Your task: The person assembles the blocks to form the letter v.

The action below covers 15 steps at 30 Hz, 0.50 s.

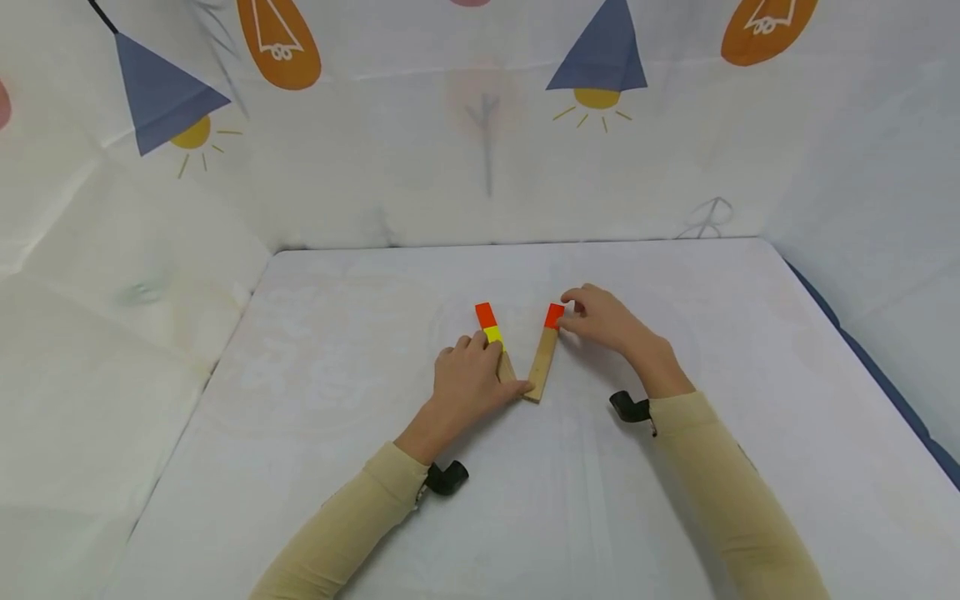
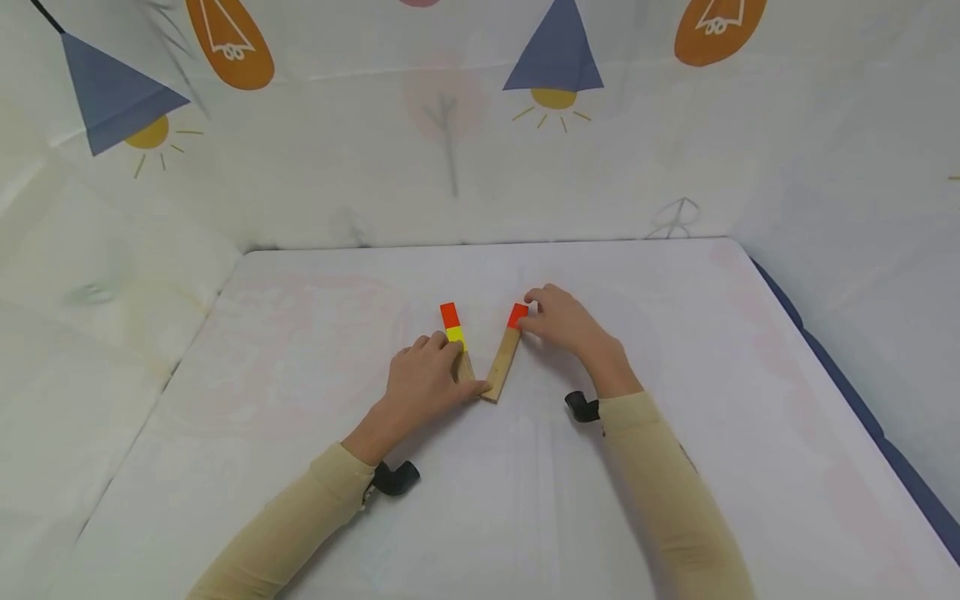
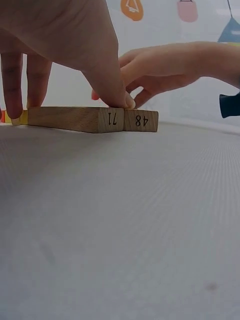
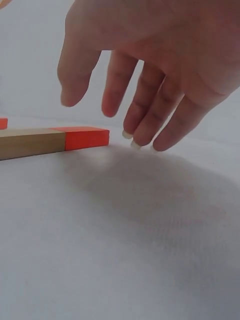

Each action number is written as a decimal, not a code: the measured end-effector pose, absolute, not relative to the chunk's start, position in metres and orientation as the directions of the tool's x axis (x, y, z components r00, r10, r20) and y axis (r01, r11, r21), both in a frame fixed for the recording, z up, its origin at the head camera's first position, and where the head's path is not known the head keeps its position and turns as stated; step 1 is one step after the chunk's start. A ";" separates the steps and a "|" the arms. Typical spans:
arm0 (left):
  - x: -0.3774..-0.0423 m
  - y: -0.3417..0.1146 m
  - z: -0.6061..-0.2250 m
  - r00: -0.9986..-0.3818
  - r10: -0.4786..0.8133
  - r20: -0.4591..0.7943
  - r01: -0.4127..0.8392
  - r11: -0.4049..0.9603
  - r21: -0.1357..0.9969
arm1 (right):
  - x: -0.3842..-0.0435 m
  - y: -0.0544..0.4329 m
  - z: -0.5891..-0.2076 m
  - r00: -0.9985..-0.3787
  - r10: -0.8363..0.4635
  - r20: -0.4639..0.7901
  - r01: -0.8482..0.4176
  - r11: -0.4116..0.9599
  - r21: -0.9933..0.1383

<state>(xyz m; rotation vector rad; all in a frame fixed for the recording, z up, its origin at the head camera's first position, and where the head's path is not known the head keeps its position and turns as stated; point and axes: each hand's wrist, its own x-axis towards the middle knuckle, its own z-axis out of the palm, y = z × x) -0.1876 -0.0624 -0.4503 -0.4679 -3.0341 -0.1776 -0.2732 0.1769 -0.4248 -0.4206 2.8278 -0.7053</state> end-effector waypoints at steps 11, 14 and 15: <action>-0.191 -0.067 -0.448 -0.954 0.287 0.089 0.297 0.944 0.140 | -0.246 0.197 -0.427 -0.972 -0.236 0.013 -0.203 0.804 -0.560; -0.193 -0.073 -0.447 -0.955 0.268 0.126 0.286 0.944 0.163 | -0.242 0.199 -0.429 -0.974 -0.220 0.051 -0.210 0.800 -0.562; -0.194 -0.075 -0.445 -0.956 0.260 0.136 0.281 0.945 0.168 | -0.242 0.200 -0.430 -0.975 -0.214 0.060 -0.210 0.802 -0.559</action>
